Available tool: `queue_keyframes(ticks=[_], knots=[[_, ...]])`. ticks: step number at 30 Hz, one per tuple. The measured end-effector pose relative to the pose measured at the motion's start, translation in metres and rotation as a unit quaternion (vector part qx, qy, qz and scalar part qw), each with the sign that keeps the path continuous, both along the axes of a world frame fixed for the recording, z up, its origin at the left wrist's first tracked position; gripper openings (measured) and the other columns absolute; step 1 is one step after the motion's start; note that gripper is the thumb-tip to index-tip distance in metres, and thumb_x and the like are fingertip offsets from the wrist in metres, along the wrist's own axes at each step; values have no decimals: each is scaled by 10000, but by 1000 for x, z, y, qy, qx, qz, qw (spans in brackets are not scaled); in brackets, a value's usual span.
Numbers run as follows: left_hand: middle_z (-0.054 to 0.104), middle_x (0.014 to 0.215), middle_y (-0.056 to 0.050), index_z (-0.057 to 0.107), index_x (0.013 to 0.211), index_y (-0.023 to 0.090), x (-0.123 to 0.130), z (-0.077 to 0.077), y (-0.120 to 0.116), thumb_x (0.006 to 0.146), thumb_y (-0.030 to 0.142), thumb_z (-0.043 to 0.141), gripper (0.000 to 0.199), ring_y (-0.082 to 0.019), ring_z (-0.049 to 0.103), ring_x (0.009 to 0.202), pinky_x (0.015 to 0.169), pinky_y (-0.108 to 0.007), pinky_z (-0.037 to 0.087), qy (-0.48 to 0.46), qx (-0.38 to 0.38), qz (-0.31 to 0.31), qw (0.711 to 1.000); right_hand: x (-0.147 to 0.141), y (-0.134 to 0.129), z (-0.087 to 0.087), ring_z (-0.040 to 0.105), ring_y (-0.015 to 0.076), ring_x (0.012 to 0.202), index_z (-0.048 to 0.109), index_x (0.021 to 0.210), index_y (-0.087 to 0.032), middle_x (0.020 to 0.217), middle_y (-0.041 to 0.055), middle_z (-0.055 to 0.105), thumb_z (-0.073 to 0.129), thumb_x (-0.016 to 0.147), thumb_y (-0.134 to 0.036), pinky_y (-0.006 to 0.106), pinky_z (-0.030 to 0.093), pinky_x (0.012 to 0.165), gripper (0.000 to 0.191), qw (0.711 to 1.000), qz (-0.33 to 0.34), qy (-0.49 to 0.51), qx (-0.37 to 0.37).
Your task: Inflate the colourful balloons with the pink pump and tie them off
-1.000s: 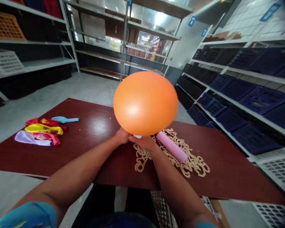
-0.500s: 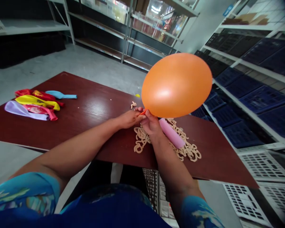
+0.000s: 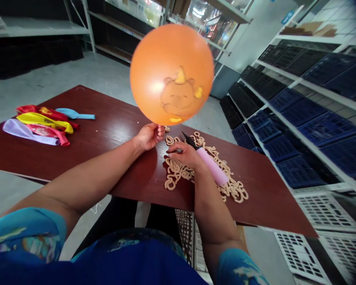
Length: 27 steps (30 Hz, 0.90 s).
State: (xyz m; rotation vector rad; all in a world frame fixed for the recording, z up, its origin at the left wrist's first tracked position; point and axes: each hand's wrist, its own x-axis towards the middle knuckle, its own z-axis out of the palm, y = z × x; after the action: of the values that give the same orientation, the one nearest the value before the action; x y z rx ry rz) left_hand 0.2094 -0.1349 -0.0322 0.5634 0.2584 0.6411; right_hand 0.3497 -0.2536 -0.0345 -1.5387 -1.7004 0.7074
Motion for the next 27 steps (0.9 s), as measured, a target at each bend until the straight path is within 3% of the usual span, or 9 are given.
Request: queue_keyframes(ticks=[3,6,9,13,16,19,22,24,27], knots=[[369,515,29,400,631,148,-3,-4,11,859,169,364,232,-56,389,412,373,-156,290,-18,-46,22,999,1,-2,1,539,146,848,627,692,-205,817,-1,607,652,666,-211,342,372,870,37,990,72,-122,5],[388,523,26,408,651,151,-4,-4,12,873,224,376,235,-63,409,422,383,-165,316,-31,-63,29,997,-3,-5,5,538,133,800,601,668,-198,781,-7,602,606,709,-223,327,384,835,48,991,68,-117,-7],[397,525,25,418,664,150,-4,-3,10,870,256,398,233,-64,418,426,388,-169,331,-31,-73,30,996,-7,-6,11,543,119,738,571,791,-207,808,-5,608,543,769,-315,274,425,695,113,999,-27,41,21],[419,540,21,433,674,141,-5,-1,8,868,278,411,239,-45,403,421,374,-149,308,-15,-56,10,998,-7,-3,14,559,111,673,508,836,-224,760,-17,610,546,765,-387,243,438,596,182,947,-146,268,99],[484,598,2,454,687,135,-4,-1,4,867,298,413,247,-21,368,402,348,-131,254,15,-12,3,1000,-8,-1,14,548,102,603,509,822,-230,705,-34,593,584,737,-383,239,441,558,191,927,-177,308,120],[562,684,-31,489,716,132,-1,-1,-5,847,311,455,224,-7,358,383,332,-132,218,86,58,9,995,-12,-1,13,516,98,549,553,833,-239,685,-37,574,596,735,-359,248,438,538,161,948,-167,239,126],[569,629,-24,511,735,138,3,-2,-17,832,341,480,227,-21,378,358,322,-146,218,167,150,20,974,-19,-3,12,552,136,712,614,817,-250,781,-1,595,575,761,-309,300,460,692,90,979,-117,76,149],[512,510,9,522,743,143,5,-3,-24,829,373,474,250,-38,381,332,318,-155,230,210,218,20,953,-22,-3,11,551,157,825,633,826,-266,846,13,604,537,791,-275,326,439,792,103,982,-91,-20,163],[456,420,34,534,772,146,7,-6,-31,827,405,462,274,-59,395,319,326,-161,255,242,286,6,927,-24,-1,8,551,157,855,634,860,-281,877,14,609,486,825,-256,317,429,819,154,977,-85,-89,175]])
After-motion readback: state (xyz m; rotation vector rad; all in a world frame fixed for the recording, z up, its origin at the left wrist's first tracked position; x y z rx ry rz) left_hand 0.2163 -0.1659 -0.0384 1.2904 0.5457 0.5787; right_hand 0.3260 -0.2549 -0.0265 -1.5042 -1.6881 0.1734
